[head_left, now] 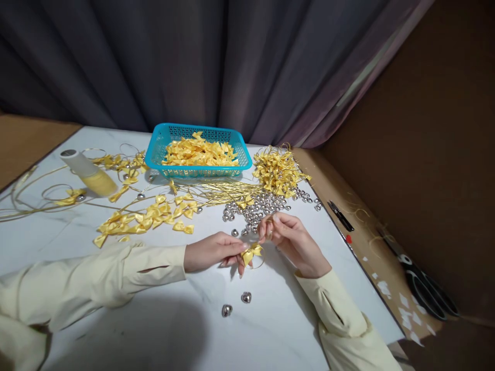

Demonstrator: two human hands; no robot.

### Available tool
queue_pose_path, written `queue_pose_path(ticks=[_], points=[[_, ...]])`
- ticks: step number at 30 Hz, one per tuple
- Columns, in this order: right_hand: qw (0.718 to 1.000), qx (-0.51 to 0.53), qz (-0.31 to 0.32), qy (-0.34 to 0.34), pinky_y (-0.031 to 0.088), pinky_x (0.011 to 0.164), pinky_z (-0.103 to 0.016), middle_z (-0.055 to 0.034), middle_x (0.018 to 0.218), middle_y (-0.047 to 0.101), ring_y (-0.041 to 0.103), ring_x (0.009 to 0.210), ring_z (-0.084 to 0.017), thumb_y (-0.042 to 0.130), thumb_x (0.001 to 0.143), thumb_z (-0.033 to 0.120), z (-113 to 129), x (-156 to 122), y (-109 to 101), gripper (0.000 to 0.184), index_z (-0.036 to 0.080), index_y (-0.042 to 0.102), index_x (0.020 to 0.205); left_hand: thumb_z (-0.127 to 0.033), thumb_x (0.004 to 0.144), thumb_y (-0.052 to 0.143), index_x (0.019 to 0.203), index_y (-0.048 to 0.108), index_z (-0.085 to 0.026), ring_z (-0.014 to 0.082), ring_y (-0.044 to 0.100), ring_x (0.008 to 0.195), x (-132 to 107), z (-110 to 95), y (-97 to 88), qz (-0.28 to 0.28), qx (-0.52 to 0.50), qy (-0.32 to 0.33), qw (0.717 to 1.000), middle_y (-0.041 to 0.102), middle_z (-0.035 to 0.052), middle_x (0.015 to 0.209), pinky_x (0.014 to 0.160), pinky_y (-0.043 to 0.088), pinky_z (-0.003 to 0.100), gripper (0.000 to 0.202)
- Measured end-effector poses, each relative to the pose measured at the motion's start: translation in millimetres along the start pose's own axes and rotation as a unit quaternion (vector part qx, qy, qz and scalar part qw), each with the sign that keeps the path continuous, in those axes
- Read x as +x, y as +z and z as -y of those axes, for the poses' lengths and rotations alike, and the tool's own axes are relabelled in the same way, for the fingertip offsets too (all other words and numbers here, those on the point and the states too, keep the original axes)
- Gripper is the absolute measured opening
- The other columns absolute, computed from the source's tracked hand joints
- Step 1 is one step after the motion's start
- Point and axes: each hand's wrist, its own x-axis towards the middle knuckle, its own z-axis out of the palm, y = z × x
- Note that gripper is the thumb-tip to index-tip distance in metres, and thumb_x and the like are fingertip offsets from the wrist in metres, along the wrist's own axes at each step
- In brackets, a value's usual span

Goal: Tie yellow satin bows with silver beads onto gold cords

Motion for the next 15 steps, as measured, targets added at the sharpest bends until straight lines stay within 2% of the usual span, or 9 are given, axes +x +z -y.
queue_pose_path(ticks=[6, 10, 13, 15], points=[[1.000, -0.008, -0.004, -0.022, 0.045, 0.062, -0.027, -0.0014, 0.071, 0.061, 0.057, 0.062, -0.013, 0.061, 0.085, 0.031, 3, -1, -2, 0.020, 0.018, 0.066, 0.070, -0.061, 0.079, 0.051, 0.069, 0.059, -0.012, 0.0068, 0.032, 0.047, 1, 0, 0.6, -0.005, 0.006, -0.013, 1.000, 0.052, -0.0024, 0.053, 0.048, 0.023, 0.023, 0.051], [0.999, -0.009, -0.003, -0.052, 0.045, 0.062, -0.027, -0.0007, 0.070, 0.059, 0.056, 0.065, -0.013, 0.058, 0.087, 0.030, 6, -4, -2, 0.021, 0.019, 0.067, 0.072, -0.056, 0.083, 0.048, 0.070, 0.057, -0.013, 0.0077, 0.033, 0.050, 0, 1, 0.7, -0.021, 0.063, -0.007, 0.998, 0.053, -0.0013, 0.060, 0.048, 0.024, 0.022, 0.046], [0.997, -0.042, -0.005, -0.070, 0.044, 0.069, -0.028, -0.0019, 0.077, 0.059, 0.056, 0.073, -0.014, 0.057, 0.088, 0.031, 10, -8, 0, 0.022, 0.020, 0.067, 0.072, -0.045, 0.083, 0.056, 0.064, 0.057, -0.014, 0.0124, 0.047, 0.071, -1, 0, 0.3, -0.059, 0.142, 0.079, 0.985, 0.052, 0.0019, 0.078, 0.066, 0.037, 0.026, 0.036], [0.993, -0.085, -0.013, -0.079, 0.043, 0.073, -0.029, -0.0028, 0.085, 0.060, 0.055, 0.078, -0.014, 0.057, 0.088, 0.032, 11, -9, 1, 0.022, 0.020, 0.066, 0.072, -0.039, 0.080, 0.061, 0.058, 0.056, -0.014, 0.0174, 0.050, 0.088, -2, -1, -0.1, -0.058, 0.148, 0.127, 0.979, 0.053, 0.0047, 0.089, 0.080, 0.037, 0.030, 0.033]])
